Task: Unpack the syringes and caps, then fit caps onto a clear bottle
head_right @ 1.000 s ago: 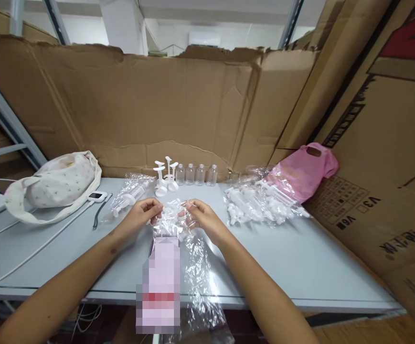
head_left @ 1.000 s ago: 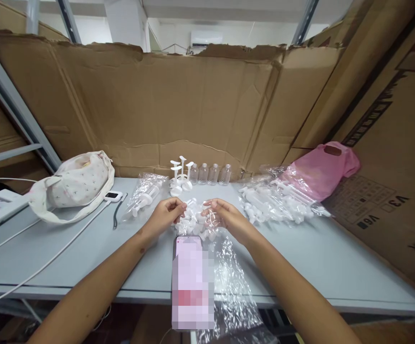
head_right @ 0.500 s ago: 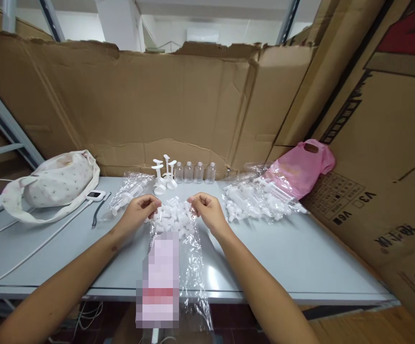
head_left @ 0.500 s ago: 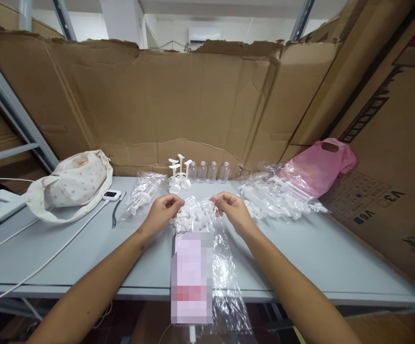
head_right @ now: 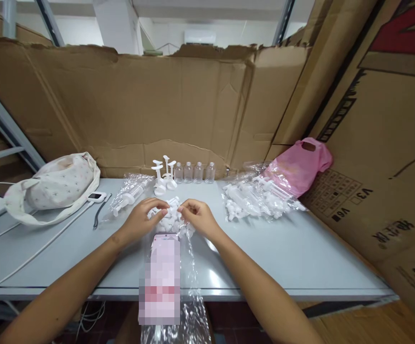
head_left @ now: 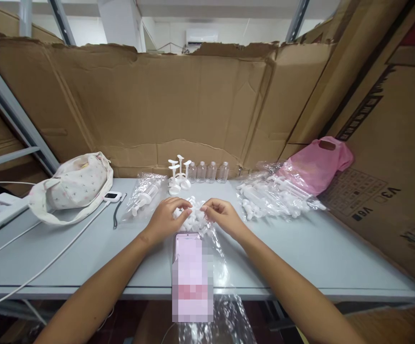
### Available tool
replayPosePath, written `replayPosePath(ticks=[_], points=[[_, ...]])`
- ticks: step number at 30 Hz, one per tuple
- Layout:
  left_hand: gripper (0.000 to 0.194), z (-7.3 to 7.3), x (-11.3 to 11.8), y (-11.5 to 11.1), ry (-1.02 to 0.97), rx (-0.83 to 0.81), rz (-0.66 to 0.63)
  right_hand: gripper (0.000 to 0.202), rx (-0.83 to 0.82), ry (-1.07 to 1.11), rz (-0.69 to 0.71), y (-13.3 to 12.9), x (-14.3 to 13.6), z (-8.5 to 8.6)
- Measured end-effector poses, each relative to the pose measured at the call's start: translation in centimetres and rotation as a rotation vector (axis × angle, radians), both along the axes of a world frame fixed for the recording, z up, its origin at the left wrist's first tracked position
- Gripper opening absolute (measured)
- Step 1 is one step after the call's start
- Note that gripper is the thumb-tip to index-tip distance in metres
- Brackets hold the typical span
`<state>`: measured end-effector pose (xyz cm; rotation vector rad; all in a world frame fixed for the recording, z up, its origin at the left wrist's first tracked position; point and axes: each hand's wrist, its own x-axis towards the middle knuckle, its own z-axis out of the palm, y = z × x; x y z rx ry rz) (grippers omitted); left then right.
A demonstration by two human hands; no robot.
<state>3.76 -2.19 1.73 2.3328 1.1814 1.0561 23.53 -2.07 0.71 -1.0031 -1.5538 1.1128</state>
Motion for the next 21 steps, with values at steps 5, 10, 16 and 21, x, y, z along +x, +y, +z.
replayPosePath(ticks=[5,10,16,21], points=[[0.022,0.2,0.8,-0.9,0.068,-0.166,-0.047,0.035,0.075,-0.053,0.116,-0.3,-1.0,-1.0],[0.022,0.0,0.7,-0.7,0.014,-0.269,-0.096,0.036,0.064,-0.083,0.122,-0.4,-0.9,-0.8],[0.021,0.2,0.2,-0.2,-0.052,-0.322,-0.170,0.036,0.045,-0.032,0.044,-0.4,0.0,0.5],[0.019,0.6,-0.4,0.2,-0.063,-0.314,-0.173,0.037,0.059,0.002,-0.027,0.2,1.3,1.2]])
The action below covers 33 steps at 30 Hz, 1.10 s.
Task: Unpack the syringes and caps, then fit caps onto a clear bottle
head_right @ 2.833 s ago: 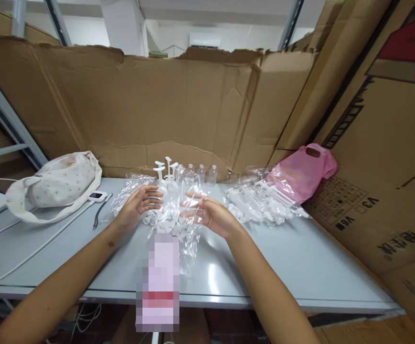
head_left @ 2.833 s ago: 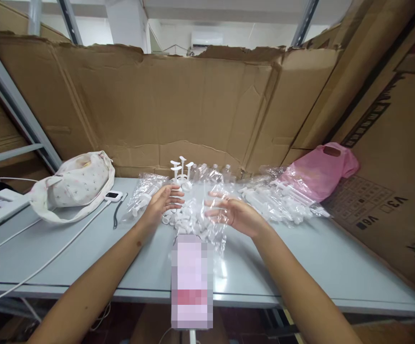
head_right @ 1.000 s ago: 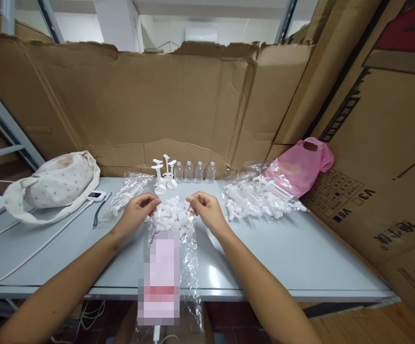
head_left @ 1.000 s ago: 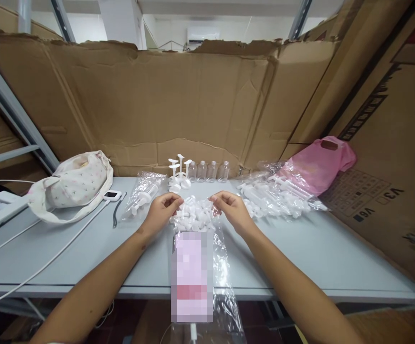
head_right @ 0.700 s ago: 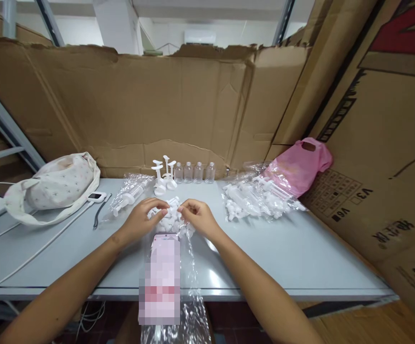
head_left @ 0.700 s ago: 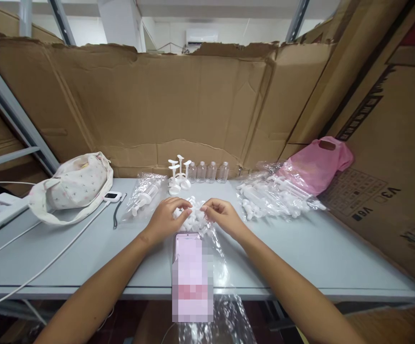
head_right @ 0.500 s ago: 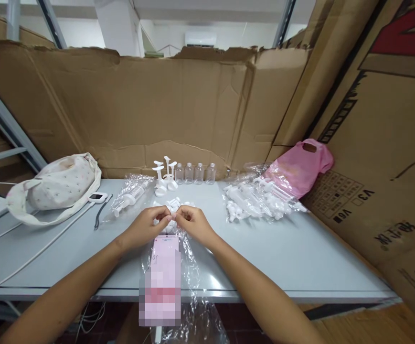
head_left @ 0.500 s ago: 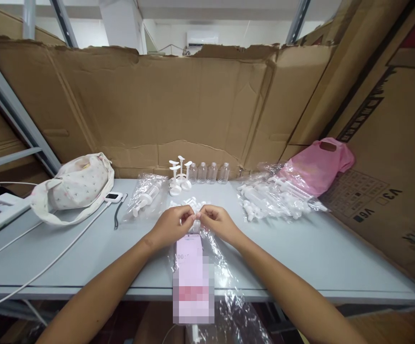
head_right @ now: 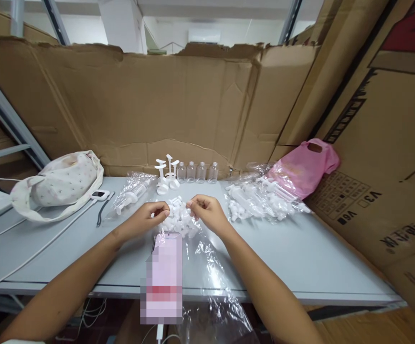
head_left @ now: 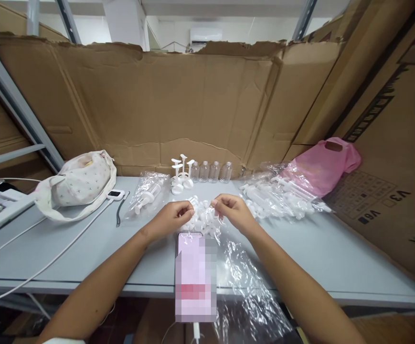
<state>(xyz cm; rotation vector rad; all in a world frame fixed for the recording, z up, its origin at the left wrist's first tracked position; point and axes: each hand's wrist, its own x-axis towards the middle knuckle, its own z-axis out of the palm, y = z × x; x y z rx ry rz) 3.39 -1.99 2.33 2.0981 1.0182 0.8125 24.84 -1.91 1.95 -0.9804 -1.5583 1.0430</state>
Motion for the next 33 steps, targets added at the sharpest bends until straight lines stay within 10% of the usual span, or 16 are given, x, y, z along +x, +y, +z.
replayPosePath(ticks=[16,24,33], points=[[0.024,0.2,-1.4,1.0,-0.205,0.011,0.178,0.030,0.035,0.391,-0.421,2.0,4.6,1.4],[0.031,-1.3,1.0,-0.2,-0.306,-0.295,-0.104,0.032,0.017,0.376,-0.350,1.6,3.1,0.9],[0.017,-0.5,2.4,-1.8,-0.327,-0.331,-0.038,0.034,-0.102,0.480,-0.128,1.1,3.0,1.2]])
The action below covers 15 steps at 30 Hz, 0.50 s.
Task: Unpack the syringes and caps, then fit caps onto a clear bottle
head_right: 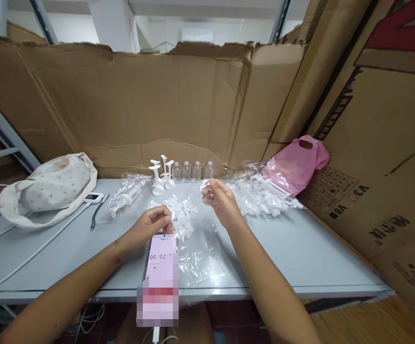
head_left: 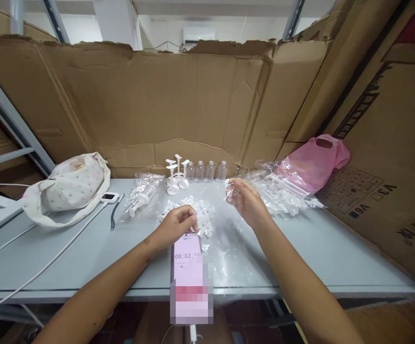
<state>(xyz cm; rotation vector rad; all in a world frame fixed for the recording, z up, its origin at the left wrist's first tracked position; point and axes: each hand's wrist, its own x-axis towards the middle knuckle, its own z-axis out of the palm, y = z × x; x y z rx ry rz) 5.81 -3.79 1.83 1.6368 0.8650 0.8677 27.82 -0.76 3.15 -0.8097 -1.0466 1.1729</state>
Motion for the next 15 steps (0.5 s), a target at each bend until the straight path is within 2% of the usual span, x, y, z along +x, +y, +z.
replayPosePath(ticks=[3,6,9,12,15], points=[[0.020,0.5,-0.7,0.2,-0.092,0.028,0.062,0.044,-0.026,-0.061,0.148,-0.3,-0.2,0.0],[0.022,0.6,-1.4,0.7,-0.151,0.007,0.101,0.043,-0.047,-0.195,0.195,-0.6,-0.8,-0.2],[0.024,0.3,-1.8,1.3,-0.133,0.030,0.177,0.034,-0.037,-0.326,0.141,-0.9,-1.6,-0.3],[0.024,-0.1,-2.0,1.8,-0.080,0.105,0.274,0.033,-0.003,-0.363,0.079,-1.0,-2.1,-0.4],[0.024,-0.3,-2.0,2.0,-0.083,0.128,0.284,0.034,0.018,-0.357,0.003,-0.9,-2.1,-0.5]])
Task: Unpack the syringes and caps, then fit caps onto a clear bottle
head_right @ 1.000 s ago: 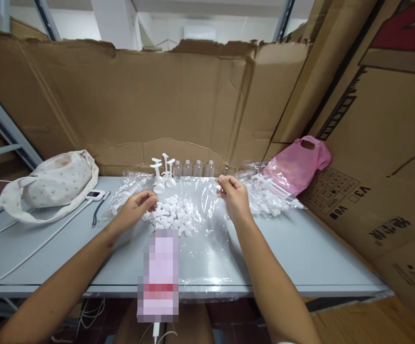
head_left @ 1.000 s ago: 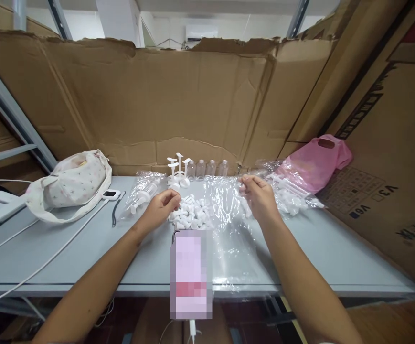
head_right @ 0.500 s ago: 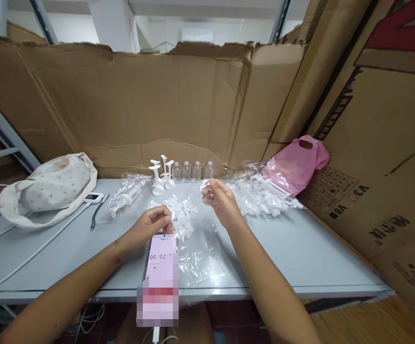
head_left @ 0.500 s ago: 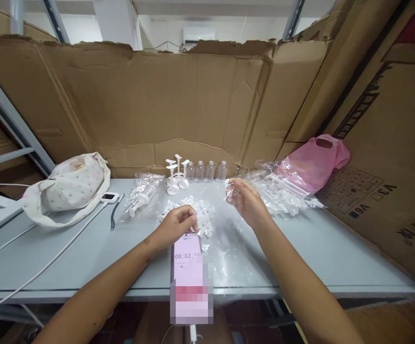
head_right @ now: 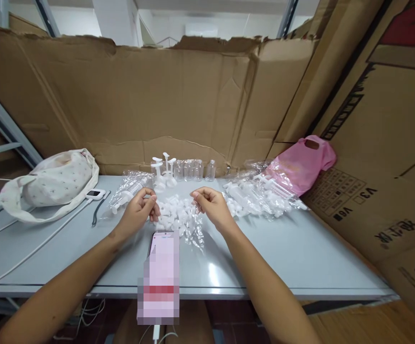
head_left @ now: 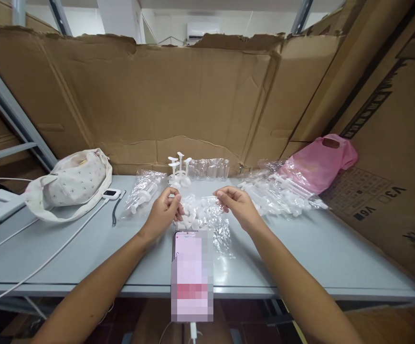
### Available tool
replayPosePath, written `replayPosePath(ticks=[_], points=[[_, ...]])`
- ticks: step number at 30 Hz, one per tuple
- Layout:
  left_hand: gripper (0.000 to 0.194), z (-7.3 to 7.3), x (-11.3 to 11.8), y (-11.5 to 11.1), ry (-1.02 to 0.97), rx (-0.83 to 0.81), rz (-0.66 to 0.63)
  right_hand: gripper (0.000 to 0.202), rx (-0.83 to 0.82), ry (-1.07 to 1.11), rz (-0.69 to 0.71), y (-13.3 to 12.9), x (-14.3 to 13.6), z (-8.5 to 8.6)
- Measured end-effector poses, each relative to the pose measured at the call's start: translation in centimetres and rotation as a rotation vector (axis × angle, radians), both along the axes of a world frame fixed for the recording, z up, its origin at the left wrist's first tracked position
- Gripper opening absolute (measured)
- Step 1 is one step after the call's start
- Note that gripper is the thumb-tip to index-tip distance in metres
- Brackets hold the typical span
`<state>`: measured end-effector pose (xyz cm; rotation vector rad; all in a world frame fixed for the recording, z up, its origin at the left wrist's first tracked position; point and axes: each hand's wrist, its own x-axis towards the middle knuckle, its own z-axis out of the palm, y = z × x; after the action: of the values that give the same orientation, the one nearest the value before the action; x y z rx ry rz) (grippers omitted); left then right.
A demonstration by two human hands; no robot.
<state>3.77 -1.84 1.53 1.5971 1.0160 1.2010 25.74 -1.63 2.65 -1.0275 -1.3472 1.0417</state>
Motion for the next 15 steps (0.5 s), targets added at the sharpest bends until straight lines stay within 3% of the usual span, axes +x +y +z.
replayPosePath(ticks=[6,9,12,15], points=[[0.028,0.0,0.2,-0.2,0.069,-0.152,-0.203,0.034,0.091,0.141,-0.105,0.4,0.4,-0.4],[0.026,-0.1,0.2,0.0,0.045,-0.101,-0.133,0.043,0.049,0.187,0.039,0.3,0.2,-0.6],[0.025,0.0,0.0,0.2,-0.018,-0.050,-0.028,0.047,-0.032,0.084,0.217,-0.1,-0.3,-0.7],[0.029,0.1,-0.3,0.3,-0.052,-0.037,0.047,0.048,-0.080,-0.017,0.301,-0.4,-0.8,-1.0]])
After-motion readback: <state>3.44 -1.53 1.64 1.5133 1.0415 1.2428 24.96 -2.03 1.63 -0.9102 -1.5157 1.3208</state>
